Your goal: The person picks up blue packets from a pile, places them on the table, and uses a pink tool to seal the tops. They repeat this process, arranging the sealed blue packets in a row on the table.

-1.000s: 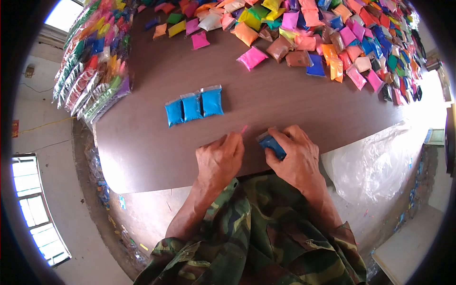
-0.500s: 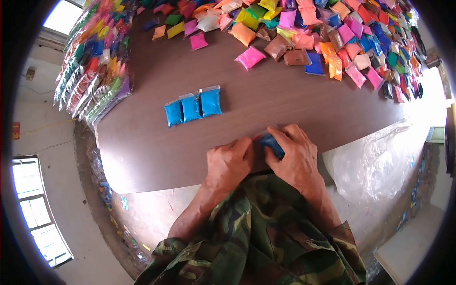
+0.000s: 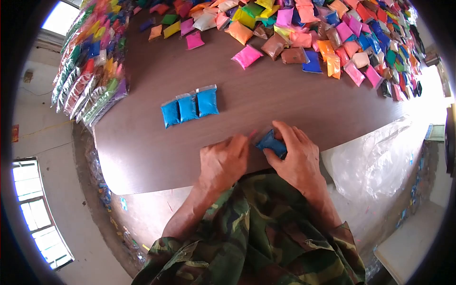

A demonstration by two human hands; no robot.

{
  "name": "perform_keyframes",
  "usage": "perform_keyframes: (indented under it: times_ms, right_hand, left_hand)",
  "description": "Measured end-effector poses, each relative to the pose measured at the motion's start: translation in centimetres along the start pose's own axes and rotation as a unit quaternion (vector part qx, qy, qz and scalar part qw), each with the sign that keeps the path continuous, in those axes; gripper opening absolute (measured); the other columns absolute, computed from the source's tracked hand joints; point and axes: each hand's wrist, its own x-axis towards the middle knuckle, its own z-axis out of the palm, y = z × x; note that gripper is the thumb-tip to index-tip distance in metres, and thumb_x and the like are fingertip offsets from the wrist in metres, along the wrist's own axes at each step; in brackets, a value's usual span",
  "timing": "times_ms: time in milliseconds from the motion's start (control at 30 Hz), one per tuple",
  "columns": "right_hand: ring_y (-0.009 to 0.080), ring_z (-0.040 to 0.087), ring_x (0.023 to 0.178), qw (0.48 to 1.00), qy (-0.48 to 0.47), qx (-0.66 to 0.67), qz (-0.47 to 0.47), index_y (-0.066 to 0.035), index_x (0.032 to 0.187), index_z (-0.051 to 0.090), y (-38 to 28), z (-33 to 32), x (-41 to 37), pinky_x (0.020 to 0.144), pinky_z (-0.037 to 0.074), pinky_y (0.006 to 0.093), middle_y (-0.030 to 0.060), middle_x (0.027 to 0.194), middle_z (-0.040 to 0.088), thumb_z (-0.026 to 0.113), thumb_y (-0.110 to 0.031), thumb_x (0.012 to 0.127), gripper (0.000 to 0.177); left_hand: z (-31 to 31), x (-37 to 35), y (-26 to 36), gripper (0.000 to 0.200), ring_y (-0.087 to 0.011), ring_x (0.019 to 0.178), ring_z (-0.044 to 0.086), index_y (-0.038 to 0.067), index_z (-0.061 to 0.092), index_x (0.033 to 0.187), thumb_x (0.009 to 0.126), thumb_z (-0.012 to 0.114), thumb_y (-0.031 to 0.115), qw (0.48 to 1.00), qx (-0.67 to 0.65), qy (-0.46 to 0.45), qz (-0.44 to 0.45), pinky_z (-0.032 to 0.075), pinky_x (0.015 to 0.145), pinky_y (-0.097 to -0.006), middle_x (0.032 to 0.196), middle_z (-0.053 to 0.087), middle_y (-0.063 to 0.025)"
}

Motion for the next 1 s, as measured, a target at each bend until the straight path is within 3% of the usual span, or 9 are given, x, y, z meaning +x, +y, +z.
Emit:
perform_keyframes:
  times_ms: [133,333,400,533,667,767,867,1000]
  right_hand:
    - [0.0364,0.072,0.102,1.000,0.012,0.005,-0.019,-0.010,0.122,0.071,0.7,0.1,-0.5,0.084,0.059,0.0513,0.0101,0.110,0.073,0.090,-0.015,0.083,0.044]
    - [0.0353,0.071,0.101,0.995,0.061,-0.009,-0.074,-0.008,0.111,0.076,1.2,0.6,-1.0,0.083,0.058,0.0496,0.0093,0.110,0.071,0.090,-0.017,0.083,0.033]
    - [0.0342,0.070,0.100,0.994,0.069,-0.023,-0.081,-0.008,0.109,0.078,1.0,0.7,-1.0,0.081,0.058,0.0489,0.0085,0.110,0.070,0.090,-0.017,0.083,0.030]
    - [0.0309,0.070,0.098,0.993,0.069,-0.048,-0.077,-0.010,0.111,0.079,1.1,0.6,-1.3,0.077,0.058,0.0464,0.0063,0.109,0.067,0.091,-0.020,0.083,0.032]
    - [0.0282,0.069,0.096,0.992,0.074,-0.075,-0.071,-0.012,0.112,0.080,0.9,0.5,-1.8,0.074,0.058,0.0447,0.0042,0.108,0.066,0.092,-0.023,0.083,0.033]
    - [0.0273,0.069,0.096,0.990,0.079,-0.085,-0.075,-0.012,0.112,0.080,1.0,0.7,-1.9,0.073,0.058,0.0442,0.0031,0.108,0.066,0.093,-0.025,0.082,0.035]
    - [0.0271,0.069,0.096,0.989,0.087,-0.089,-0.080,-0.011,0.113,0.080,0.8,0.9,-1.9,0.074,0.057,0.0435,0.0033,0.108,0.066,0.094,-0.026,0.080,0.039]
    - [0.0280,0.069,0.098,0.989,0.083,-0.081,-0.089,-0.010,0.119,0.079,1.0,0.6,-2.3,0.076,0.057,0.0440,0.0044,0.111,0.067,0.096,-0.027,0.077,0.048]
  left_hand:
    - [1.3,0.1,0.9,0.010,-0.0356,0.073,0.074,0.008,0.071,0.087,0.093,0.079,0.010,0.998,0.000,-0.020,0.055,0.055,0.063,-0.0469,0.079,0.074,-0.0128]
    - [1.7,2.4,-0.3,0.016,-0.0346,0.071,0.073,0.008,0.067,0.084,0.096,0.077,0.013,0.996,0.070,-0.024,0.049,0.055,0.062,-0.0467,0.076,0.071,-0.0108]
    - [1.3,2.6,0.5,0.016,-0.0355,0.070,0.072,0.009,0.067,0.085,0.097,0.076,0.013,0.997,0.035,-0.014,0.063,0.055,0.062,-0.0471,0.076,0.071,-0.0111]
    - [2.7,2.4,0.4,0.018,-0.0368,0.067,0.072,0.009,0.066,0.085,0.099,0.074,0.016,0.995,0.037,-0.020,0.087,0.055,0.059,-0.0483,0.074,0.071,-0.0122]
    - [2.1,3.8,-1.2,0.016,-0.0367,0.065,0.072,0.008,0.067,0.086,0.098,0.075,0.015,0.997,0.062,-0.020,0.029,0.055,0.058,-0.0491,0.071,0.070,-0.0130]
    - [0.7,2.7,0.4,0.012,-0.0361,0.065,0.072,0.009,0.069,0.088,0.097,0.077,0.013,0.999,-0.019,-0.007,0.048,0.055,0.058,-0.0479,0.073,0.071,-0.0130]
    - [1.6,0.7,-0.2,0.011,-0.0355,0.066,0.073,0.009,0.070,0.089,0.096,0.078,0.013,0.992,0.037,0.010,0.119,0.055,0.058,-0.0464,0.076,0.073,-0.0134]
    - [0.7,0.5,-2.0,0.011,-0.0347,0.066,0.073,0.007,0.070,0.090,0.096,0.079,0.011,0.999,0.029,0.025,0.000,0.055,0.058,-0.0442,0.077,0.073,-0.0136]
